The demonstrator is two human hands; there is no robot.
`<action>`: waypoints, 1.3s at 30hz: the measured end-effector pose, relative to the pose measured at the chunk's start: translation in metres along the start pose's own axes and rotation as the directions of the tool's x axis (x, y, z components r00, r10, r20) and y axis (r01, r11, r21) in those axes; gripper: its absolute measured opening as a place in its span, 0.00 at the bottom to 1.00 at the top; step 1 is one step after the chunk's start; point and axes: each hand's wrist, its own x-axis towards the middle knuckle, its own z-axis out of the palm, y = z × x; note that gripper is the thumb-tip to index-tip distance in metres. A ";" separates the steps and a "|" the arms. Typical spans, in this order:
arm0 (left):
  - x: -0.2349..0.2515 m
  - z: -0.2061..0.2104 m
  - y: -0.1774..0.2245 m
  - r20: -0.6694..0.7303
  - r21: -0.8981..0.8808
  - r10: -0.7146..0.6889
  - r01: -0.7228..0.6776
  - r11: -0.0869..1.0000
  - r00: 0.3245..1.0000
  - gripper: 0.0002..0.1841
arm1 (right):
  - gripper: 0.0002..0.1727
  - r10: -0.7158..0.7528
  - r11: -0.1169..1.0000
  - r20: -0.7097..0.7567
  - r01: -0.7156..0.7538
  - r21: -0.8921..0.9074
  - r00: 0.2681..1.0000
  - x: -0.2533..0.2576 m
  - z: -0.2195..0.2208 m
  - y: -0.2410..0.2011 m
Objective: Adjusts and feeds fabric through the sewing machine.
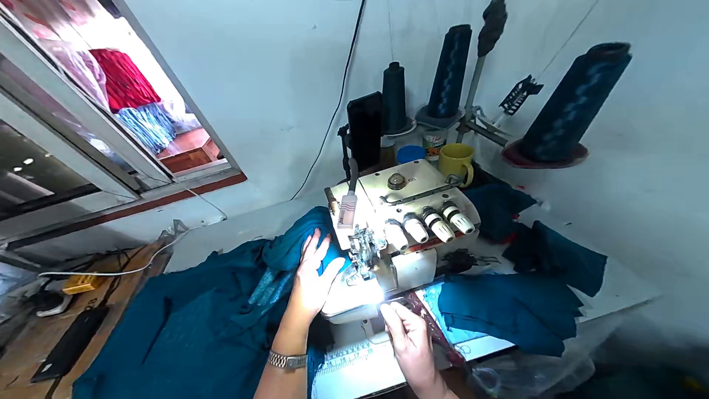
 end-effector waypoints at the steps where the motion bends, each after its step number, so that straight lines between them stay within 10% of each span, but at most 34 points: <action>1: -0.001 0.000 0.002 -0.014 0.002 -0.029 0.029 1.000 0.999 0.28 | 0.20 -0.011 1.000 0.018 0.010 0.008 1.000 -0.004 -0.002 0.006; 14: -0.039 0.004 -0.012 -0.277 -0.070 -0.129 0.114 0.991 0.952 0.25 | 0.21 -0.132 0.991 0.088 0.130 0.029 0.987 -0.010 -0.003 0.014; 39: -0.106 -0.014 -0.022 -0.326 0.149 -0.057 0.110 0.983 0.944 0.24 | 0.21 -0.198 0.980 0.103 0.199 -0.001 0.975 -0.011 -0.003 0.016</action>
